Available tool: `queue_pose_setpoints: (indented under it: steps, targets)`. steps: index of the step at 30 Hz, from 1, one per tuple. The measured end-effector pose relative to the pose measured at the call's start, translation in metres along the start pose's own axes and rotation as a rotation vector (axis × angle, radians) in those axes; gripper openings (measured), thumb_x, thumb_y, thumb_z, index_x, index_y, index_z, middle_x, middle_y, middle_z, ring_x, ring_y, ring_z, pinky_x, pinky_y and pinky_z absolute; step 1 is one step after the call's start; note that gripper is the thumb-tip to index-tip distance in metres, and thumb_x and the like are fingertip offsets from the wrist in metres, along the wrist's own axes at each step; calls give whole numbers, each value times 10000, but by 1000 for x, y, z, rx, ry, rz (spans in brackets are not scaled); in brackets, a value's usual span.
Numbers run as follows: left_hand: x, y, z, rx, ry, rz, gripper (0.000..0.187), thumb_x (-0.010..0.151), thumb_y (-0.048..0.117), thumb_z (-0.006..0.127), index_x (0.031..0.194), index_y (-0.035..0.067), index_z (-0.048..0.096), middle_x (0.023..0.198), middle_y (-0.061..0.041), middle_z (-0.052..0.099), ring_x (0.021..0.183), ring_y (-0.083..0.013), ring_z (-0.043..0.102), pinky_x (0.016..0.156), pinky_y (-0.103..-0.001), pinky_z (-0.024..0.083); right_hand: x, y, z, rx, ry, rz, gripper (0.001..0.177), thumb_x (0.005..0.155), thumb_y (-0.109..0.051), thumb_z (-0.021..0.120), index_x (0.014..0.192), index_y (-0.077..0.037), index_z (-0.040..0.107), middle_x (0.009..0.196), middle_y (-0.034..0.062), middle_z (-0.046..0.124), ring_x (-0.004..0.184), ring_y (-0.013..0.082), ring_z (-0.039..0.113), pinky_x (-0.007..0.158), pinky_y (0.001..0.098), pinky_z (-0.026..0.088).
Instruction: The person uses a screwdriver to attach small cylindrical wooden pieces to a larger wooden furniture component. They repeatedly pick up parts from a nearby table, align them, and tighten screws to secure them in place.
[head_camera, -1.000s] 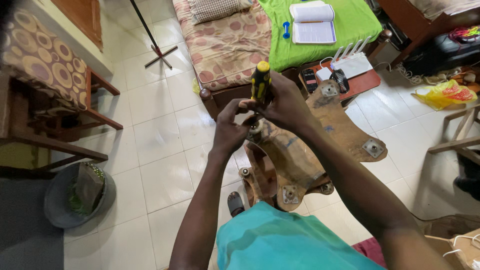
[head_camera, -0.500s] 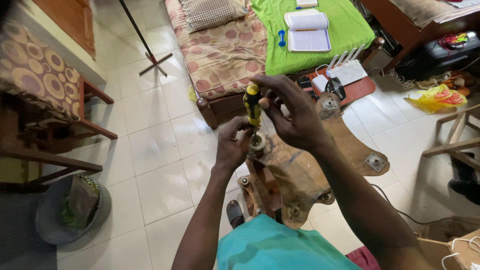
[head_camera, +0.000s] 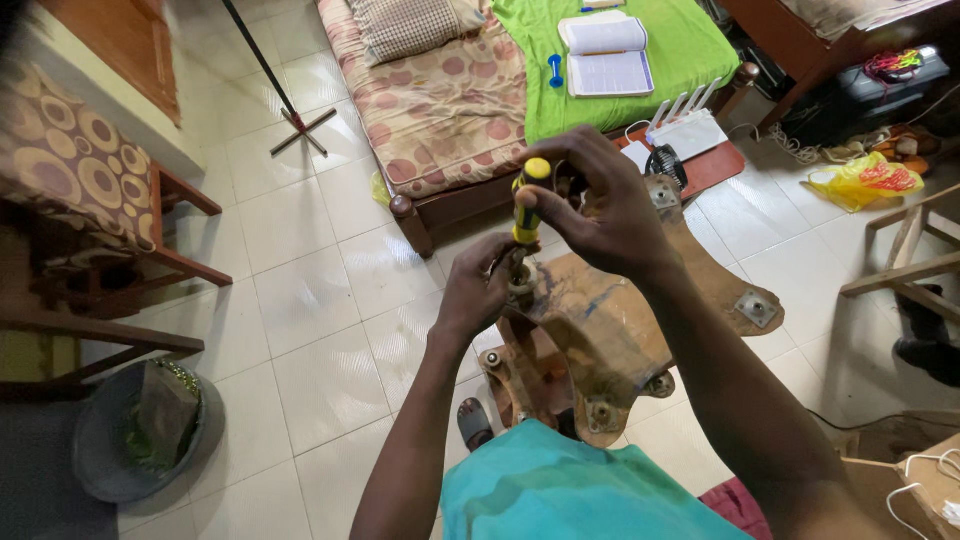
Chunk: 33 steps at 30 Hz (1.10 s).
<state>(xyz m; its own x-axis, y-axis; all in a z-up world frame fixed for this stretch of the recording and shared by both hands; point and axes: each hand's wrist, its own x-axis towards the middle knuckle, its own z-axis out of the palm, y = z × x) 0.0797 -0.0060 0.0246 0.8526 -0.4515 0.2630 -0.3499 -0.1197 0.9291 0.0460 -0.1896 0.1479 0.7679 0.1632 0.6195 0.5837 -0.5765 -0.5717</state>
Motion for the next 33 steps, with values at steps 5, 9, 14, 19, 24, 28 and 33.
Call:
queue_pose_setpoints:
  steps: [5,9,14,19,24,28,33]
  targets:
    - [-1,-4,5,-63,116,191,267,867,-77,692,1119,9,667,1018,-80,708,961,-164,721,866,-305,581,-3,-2,3,-21,32,115,437,886,-313,893,1080,-68,589,986,36,559,808,103,558,693,244,492]
    - [-2,-9,9,-21,166,185,178,886,-49,727,1051,7,695,980,-77,719,914,-172,723,831,-304,574,-5,-8,6,3,28,118,431,935,-314,837,1193,-80,583,1024,35,593,862,119,588,721,252,504]
    - [-3,-9,10,-91,120,128,184,938,-31,639,1104,22,697,1014,-70,720,914,-149,717,811,-292,586,-8,-13,3,214,-51,58,467,1092,-259,630,1506,-91,493,1329,51,672,1167,138,657,903,276,532]
    - [-2,-4,9,-79,58,33,155,994,36,646,1133,36,716,991,-67,728,810,-131,672,743,-297,559,-6,-6,5,276,-108,63,406,1120,-198,574,1505,-102,489,1369,68,668,1215,138,663,988,291,553]
    - [-3,-3,7,-77,35,-37,167,1035,87,614,1159,60,723,1031,-49,751,812,-125,686,759,-288,573,-4,0,12,382,-66,136,296,1114,-158,603,1396,-77,563,1318,60,670,1186,138,691,1028,299,576]
    - [-5,-11,7,-124,110,65,201,947,47,694,1146,28,686,1082,-71,721,1012,-144,716,860,-291,597,-4,2,15,211,1,96,300,1025,-162,743,1269,-57,605,1233,45,707,1101,135,696,942,285,576]
    - [-4,-18,9,-80,167,150,177,909,-6,748,1076,-1,688,1015,-86,700,955,-166,714,855,-303,581,-5,6,28,256,96,146,432,939,-197,870,1197,-65,549,1098,33,628,984,110,658,868,261,572]
